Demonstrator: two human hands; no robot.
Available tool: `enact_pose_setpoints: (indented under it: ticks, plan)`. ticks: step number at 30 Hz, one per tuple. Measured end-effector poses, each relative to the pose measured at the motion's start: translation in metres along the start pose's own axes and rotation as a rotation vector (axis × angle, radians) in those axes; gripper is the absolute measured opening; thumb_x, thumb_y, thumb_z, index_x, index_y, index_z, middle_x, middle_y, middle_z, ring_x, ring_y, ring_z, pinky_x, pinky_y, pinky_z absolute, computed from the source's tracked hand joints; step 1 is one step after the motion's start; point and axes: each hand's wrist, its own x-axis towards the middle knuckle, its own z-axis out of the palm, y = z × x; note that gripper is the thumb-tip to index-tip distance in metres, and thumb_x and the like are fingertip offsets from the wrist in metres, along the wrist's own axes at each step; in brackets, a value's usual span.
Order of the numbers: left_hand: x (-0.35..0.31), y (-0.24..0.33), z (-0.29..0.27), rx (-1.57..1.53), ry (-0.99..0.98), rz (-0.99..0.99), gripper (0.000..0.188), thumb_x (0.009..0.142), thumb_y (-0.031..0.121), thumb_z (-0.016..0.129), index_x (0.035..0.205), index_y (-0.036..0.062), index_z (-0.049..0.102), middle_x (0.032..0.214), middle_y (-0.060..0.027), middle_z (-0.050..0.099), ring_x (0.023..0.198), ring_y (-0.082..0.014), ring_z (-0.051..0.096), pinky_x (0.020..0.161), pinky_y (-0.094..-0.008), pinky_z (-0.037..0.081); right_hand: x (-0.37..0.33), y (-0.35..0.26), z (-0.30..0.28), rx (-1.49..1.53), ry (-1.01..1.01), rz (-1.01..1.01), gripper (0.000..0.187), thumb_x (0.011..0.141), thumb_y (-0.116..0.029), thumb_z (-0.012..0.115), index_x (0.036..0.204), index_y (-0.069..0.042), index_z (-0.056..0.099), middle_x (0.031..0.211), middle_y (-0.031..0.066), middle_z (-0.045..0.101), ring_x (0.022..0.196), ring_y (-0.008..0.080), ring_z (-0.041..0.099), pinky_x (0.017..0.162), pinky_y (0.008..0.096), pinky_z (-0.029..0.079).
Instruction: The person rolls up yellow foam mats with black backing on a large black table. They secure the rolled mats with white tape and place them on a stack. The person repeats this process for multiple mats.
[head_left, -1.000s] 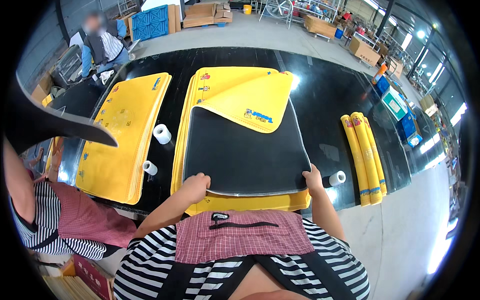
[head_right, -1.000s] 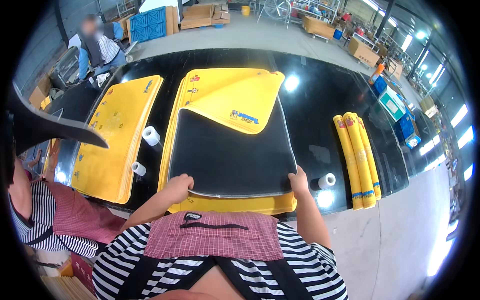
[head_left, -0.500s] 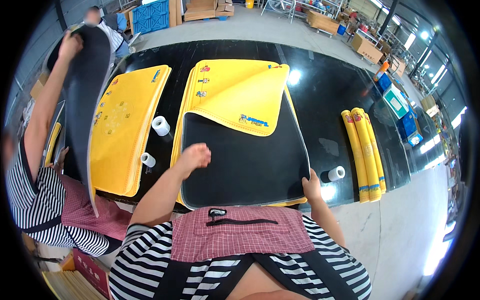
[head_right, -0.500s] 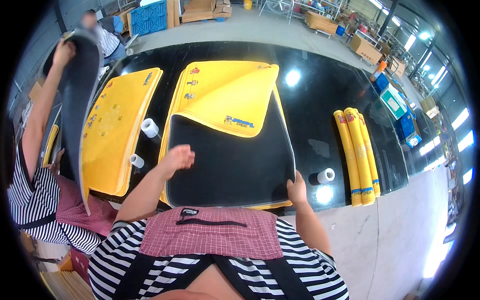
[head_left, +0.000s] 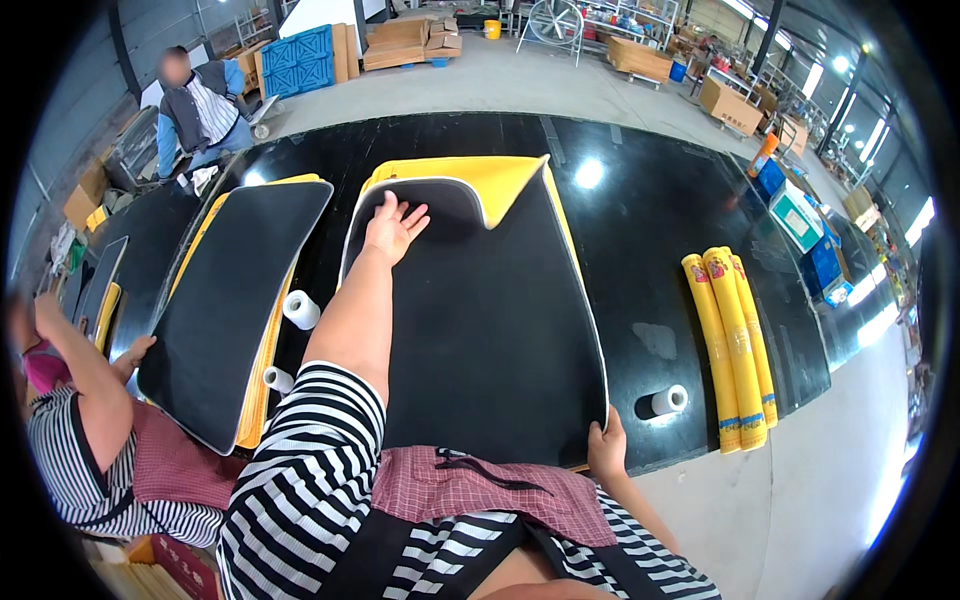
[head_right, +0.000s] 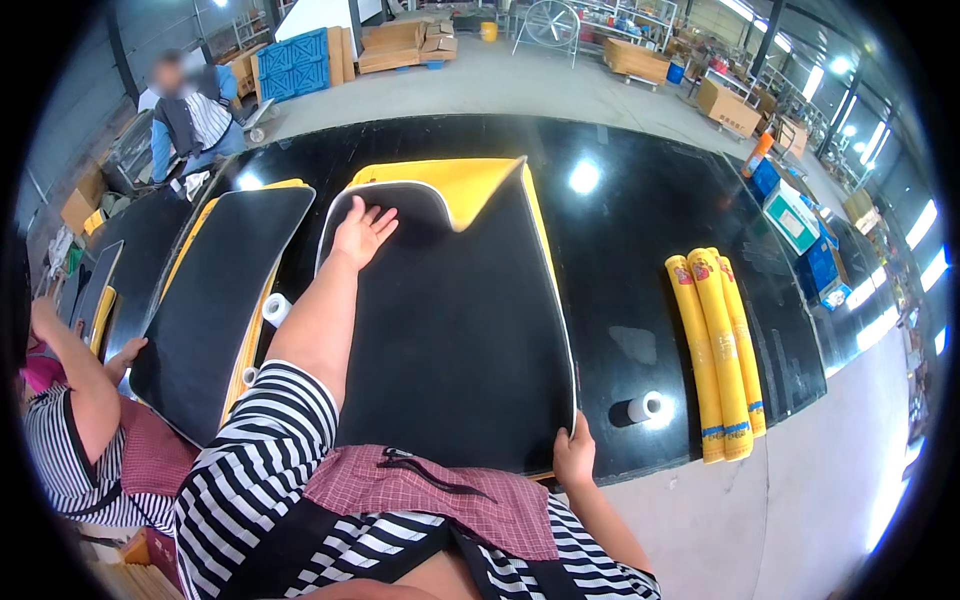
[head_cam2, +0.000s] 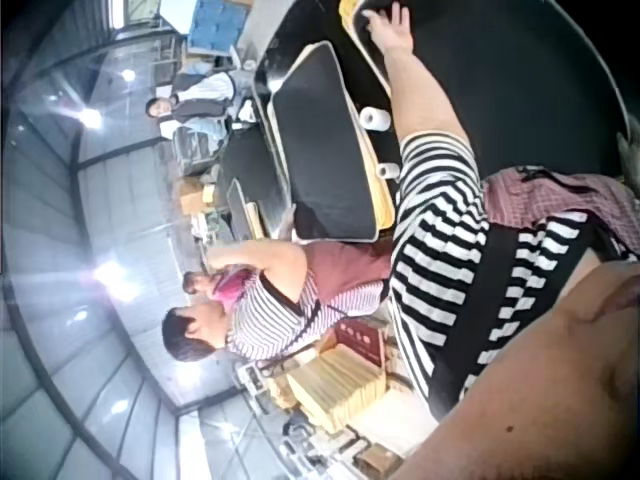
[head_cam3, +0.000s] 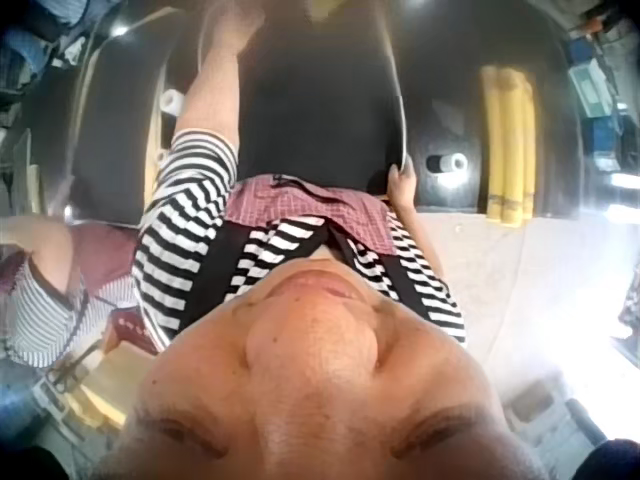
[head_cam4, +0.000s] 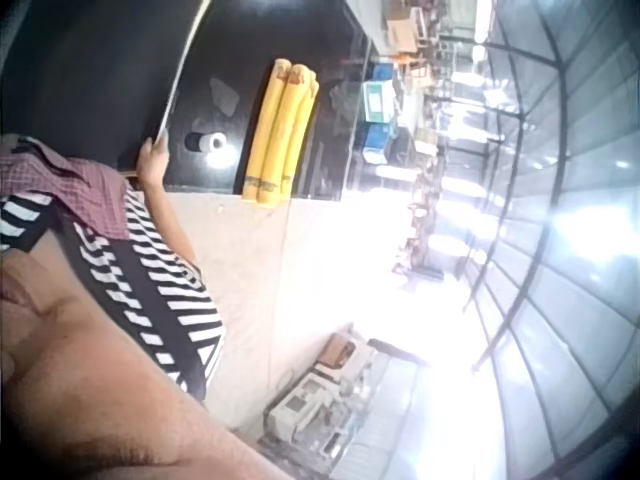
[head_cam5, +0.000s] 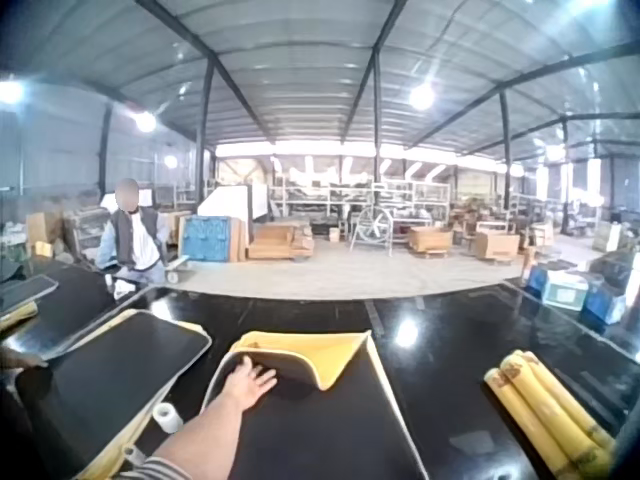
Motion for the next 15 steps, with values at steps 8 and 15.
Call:
enact_pose_setpoints:
  ticks: [8,15]
  plan:
    - [-0.102,-0.026,-0.092,1.328,-0.038,0.435,0.045,0.099,0.023,0.07,0.139,0.0062,0.062,0.123,-0.0138,0.071,0.099,-0.0278,0.072,0.088,-0.0366,0.056,0.006,-0.011,-0.007,-0.027,-0.069,-0.012,0.038,0.094,-0.004,0.056,0.131,-0.001,0.06,0.114,0.0256,0.07,0.108,0.0411,0.069,0.096,0.0441,0.052]
    - [-0.275,0.014,-0.146,1.661,0.216,0.005,0.057,0.089,0.02,0.077,0.14,0.0031,0.06,0.14,-0.0229,0.062,0.131,-0.0399,0.057,0.112,-0.0439,0.045,0.055,-0.03,-0.028,0.336,-0.399,0.199,0.028,0.093,-0.011,0.066,0.117,0.005,0.067,0.103,0.0087,0.073,0.097,0.0171,0.067,0.088,0.0324,0.053]
